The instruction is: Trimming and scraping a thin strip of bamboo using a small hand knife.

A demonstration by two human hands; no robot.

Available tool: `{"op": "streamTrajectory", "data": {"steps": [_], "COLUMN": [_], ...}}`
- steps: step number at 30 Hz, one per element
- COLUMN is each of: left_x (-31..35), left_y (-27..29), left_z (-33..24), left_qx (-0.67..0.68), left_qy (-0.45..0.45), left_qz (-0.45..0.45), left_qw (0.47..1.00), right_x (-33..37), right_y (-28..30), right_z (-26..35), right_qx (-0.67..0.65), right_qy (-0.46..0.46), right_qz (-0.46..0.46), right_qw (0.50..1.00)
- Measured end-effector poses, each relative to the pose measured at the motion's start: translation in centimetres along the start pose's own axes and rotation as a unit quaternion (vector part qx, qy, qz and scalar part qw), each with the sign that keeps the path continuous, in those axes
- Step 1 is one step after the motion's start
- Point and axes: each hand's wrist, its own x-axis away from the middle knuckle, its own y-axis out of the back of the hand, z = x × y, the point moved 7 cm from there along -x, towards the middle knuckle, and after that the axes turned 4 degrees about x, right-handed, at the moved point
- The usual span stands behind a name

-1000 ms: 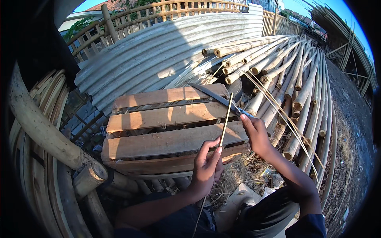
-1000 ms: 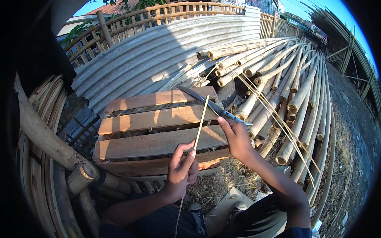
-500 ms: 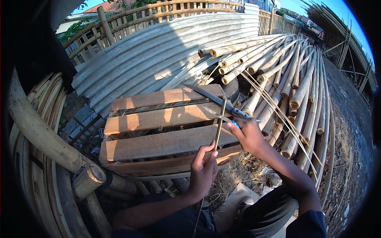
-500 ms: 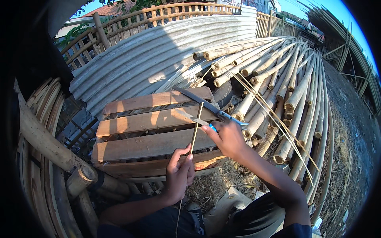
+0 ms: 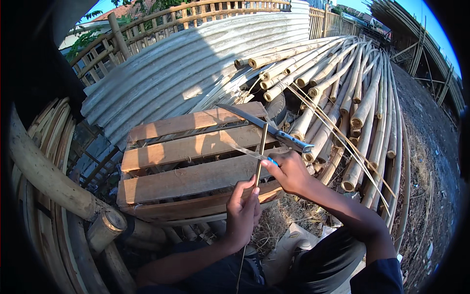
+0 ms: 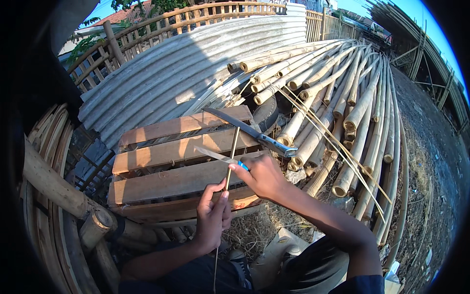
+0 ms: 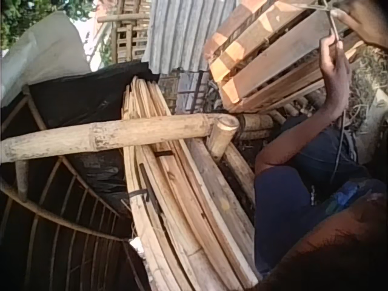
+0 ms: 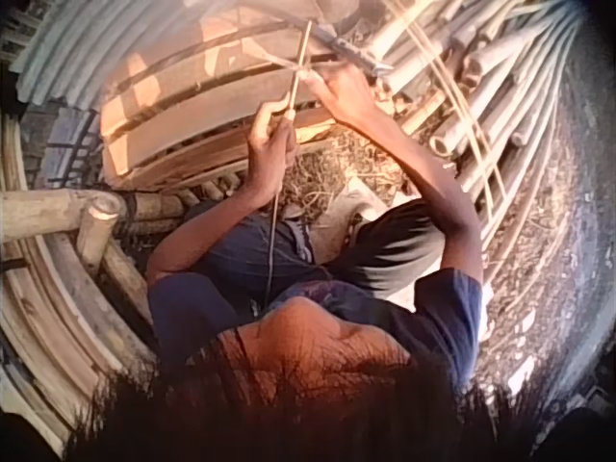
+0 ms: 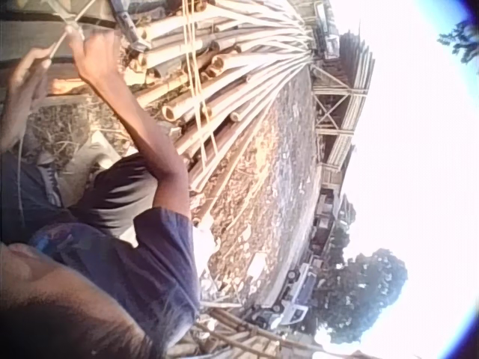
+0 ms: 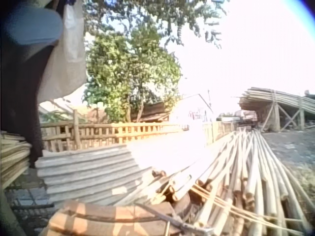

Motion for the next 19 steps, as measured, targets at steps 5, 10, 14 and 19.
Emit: {"op": "streamTrajectory", "data": {"steps": [5,10,14,19], "left_x": [0.5,-0.1,-0.2,-0.3], "left_y": [-0.5,0.3,-0.1,-0.2], "left_z": [1.1,-0.1,-0.2,-0.1], "left_qx": [0.002,0.011,0.001,0.018], "left_qy": [0.025,-0.006,0.018,0.024], "left_qz": [0.021,-0.004,0.02,0.023], "left_qw": [0.999,1.0,1.0,0.999], "right_x": [-1.8,1.1,0.0,-2.0], "right_y": [0.9,-0.4,0.2,1.7], "right_z": [-2.5,1.4,-0.7,-4.2], "right_qx": [-0.002,0.076,0.013,0.009], "right_qy": [-0.104,0.056,-0.002,-0.095], "right_qz": [0.007,0.017,-0.019,-0.019], "right_qw": [0.995,0.995,1.0,0.995]}}
